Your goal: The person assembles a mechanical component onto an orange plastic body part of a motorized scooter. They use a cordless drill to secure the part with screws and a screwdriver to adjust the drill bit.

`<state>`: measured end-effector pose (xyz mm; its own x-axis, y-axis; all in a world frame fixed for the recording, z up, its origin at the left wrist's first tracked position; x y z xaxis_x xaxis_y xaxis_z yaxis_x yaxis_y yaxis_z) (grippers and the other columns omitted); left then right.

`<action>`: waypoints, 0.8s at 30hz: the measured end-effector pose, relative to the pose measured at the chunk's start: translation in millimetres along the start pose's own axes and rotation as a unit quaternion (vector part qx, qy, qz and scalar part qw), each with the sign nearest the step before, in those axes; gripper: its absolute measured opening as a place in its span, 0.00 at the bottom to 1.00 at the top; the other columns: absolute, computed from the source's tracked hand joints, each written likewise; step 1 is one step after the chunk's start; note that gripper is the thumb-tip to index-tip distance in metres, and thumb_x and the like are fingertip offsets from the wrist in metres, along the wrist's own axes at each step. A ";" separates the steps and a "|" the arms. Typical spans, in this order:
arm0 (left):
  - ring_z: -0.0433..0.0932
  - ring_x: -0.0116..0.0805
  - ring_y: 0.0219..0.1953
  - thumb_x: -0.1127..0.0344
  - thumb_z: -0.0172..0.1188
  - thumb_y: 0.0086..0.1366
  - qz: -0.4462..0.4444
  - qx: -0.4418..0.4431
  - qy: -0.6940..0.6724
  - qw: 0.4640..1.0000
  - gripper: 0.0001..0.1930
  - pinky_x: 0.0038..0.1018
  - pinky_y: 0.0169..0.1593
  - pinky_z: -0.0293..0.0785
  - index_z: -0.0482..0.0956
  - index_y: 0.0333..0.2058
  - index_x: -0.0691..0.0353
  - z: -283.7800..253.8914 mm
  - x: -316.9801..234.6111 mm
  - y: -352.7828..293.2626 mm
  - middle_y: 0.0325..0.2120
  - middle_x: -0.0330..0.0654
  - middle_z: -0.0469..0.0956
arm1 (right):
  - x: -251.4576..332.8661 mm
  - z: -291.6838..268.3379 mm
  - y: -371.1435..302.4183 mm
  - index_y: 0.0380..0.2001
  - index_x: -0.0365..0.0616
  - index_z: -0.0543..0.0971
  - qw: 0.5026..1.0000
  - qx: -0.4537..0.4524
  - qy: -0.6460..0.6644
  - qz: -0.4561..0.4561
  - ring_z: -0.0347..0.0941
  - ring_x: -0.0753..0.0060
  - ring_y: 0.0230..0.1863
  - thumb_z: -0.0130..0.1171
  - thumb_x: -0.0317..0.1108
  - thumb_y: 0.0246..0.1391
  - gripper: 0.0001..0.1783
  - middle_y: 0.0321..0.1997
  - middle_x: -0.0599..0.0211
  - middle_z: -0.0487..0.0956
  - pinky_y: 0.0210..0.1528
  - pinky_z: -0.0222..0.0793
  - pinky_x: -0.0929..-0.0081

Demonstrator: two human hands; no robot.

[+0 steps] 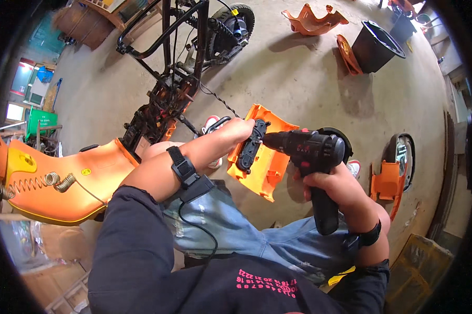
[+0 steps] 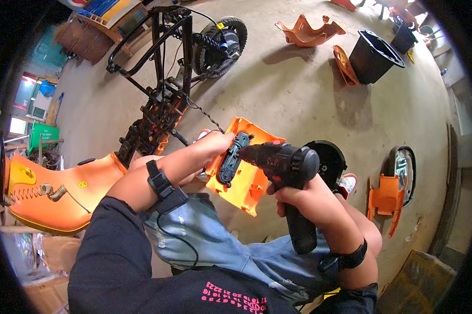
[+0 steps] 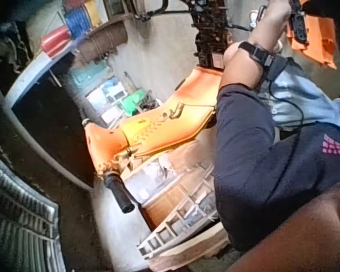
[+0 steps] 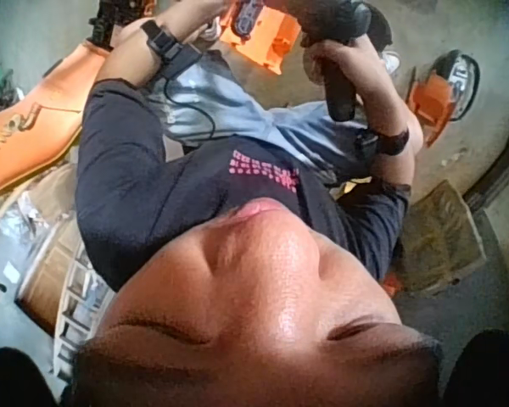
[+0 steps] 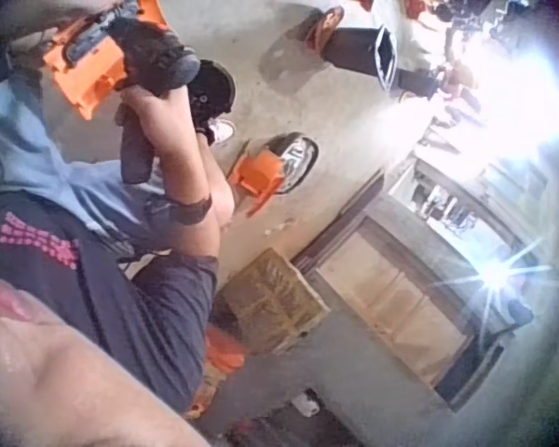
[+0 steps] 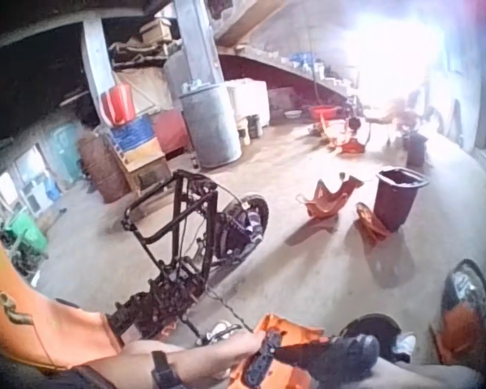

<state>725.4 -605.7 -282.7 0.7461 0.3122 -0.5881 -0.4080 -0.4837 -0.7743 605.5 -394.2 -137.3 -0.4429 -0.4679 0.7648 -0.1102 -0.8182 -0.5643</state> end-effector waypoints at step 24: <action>0.83 0.42 0.26 0.66 0.55 0.63 -0.014 0.079 -0.130 0.988 0.12 0.38 0.30 0.83 0.79 0.34 0.73 14.2 7.9 13.3 0.29 0.52 0.82 | -6.9 4.1 19.7 0.45 0.36 0.73 1.000 -0.012 -0.009 -0.009 0.74 0.73 0.23 0.55 0.21 0.44 0.20 0.33 0.62 0.78 0.27 0.72 0.75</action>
<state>718.4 -598.1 -300.9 0.6067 0.5325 -0.5903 -0.4818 -0.3443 -0.8058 610.1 -408.4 -152.4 -0.4251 -0.4583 0.7806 -0.1399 -0.8187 -0.5569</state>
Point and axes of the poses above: each hand's wrist, its own y-axis towards the middle knuckle, its own z-axis out of the palm, x = y × z, the point moved 5 cm from there along y, towards the middle knuckle
